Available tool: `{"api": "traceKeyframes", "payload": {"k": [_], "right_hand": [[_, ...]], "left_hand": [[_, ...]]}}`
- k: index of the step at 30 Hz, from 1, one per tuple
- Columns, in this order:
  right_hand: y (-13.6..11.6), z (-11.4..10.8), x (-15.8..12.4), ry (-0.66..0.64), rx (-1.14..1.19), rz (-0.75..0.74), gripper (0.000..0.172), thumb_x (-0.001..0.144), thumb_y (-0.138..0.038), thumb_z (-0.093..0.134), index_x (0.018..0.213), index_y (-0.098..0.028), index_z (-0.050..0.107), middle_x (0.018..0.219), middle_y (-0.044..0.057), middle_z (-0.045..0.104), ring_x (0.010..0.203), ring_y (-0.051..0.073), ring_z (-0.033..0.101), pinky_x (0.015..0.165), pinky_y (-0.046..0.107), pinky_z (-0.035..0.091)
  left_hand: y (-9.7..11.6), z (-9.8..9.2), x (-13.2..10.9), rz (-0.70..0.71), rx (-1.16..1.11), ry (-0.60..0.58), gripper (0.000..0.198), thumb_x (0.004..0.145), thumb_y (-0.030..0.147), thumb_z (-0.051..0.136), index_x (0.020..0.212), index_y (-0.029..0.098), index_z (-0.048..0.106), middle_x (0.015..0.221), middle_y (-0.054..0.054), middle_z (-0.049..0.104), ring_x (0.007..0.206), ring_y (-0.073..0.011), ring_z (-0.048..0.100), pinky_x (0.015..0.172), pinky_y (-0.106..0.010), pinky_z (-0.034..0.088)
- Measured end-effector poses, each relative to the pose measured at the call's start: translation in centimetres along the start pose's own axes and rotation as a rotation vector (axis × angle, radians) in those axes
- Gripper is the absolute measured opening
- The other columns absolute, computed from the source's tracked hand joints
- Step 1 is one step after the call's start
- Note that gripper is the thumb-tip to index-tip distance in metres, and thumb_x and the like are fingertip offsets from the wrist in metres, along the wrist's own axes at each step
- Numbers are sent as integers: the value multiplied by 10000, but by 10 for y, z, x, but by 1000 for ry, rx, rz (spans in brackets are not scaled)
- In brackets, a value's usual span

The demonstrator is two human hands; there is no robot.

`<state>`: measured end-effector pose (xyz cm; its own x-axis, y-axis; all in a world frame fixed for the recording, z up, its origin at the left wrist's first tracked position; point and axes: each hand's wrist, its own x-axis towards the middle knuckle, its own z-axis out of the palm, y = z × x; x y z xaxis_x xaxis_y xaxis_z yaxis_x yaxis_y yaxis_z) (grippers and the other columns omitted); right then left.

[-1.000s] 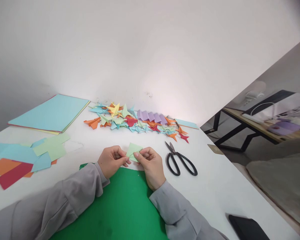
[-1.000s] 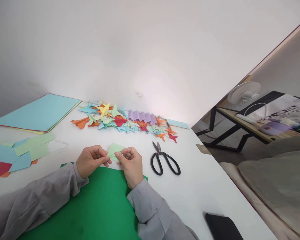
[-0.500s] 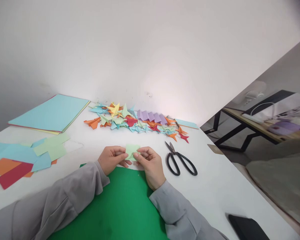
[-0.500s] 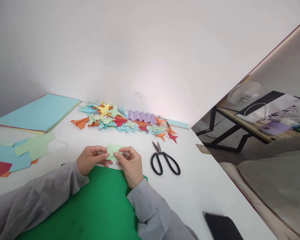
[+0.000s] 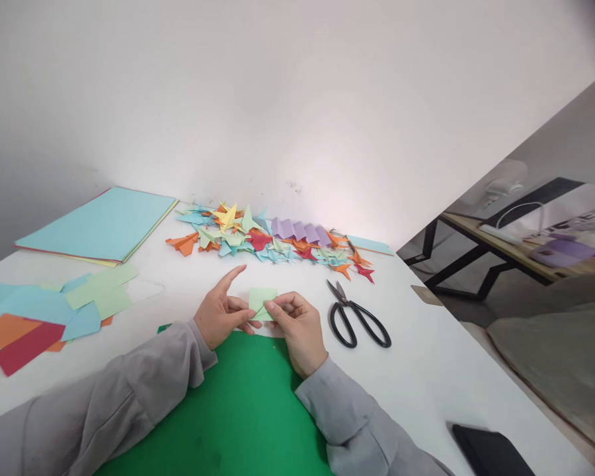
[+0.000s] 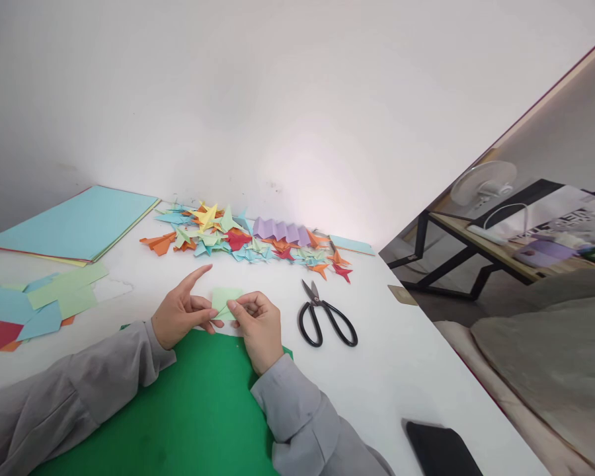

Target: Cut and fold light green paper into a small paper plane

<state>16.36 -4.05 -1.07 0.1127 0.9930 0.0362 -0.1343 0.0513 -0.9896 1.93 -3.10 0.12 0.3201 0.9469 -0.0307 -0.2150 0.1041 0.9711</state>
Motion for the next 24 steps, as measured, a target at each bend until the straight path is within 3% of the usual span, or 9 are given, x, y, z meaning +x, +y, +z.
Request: {"api": "traceKeyframes", "payload": {"k": [2,4,7,24], "right_hand": [[1,0,0,3,-6,-2,204,617,-292,685,646,-165,527,501,-53,529,438,68,457,428,194,402],[1,0,0,7,-14,2,211,616,-301,684,642,-168,523,493,-55,520,432,72,454,425,199,399],[1,0,0,16,-29,6,219,607,-311,687,637,-171,522,476,-58,510,423,78,453,417,204,391],[1,0,1,42,22,47,229,590,-308,697,655,-173,523,488,-63,520,417,69,443,400,190,366]], "left_hand": [[-1,1,0,8,16,-1,713,600,206,662,1241,190,352,531,50,604,591,-199,649,507,-291,528],[-2,2,0,6,55,21,406,583,232,667,969,124,602,542,6,625,578,-200,646,501,-283,527],[-4,4,1,15,97,56,151,553,229,680,629,101,654,531,-38,642,546,-201,639,489,-285,526],[-1,6,-1,12,113,47,120,569,186,658,655,101,656,538,-37,657,553,-192,641,502,-282,530]]}}
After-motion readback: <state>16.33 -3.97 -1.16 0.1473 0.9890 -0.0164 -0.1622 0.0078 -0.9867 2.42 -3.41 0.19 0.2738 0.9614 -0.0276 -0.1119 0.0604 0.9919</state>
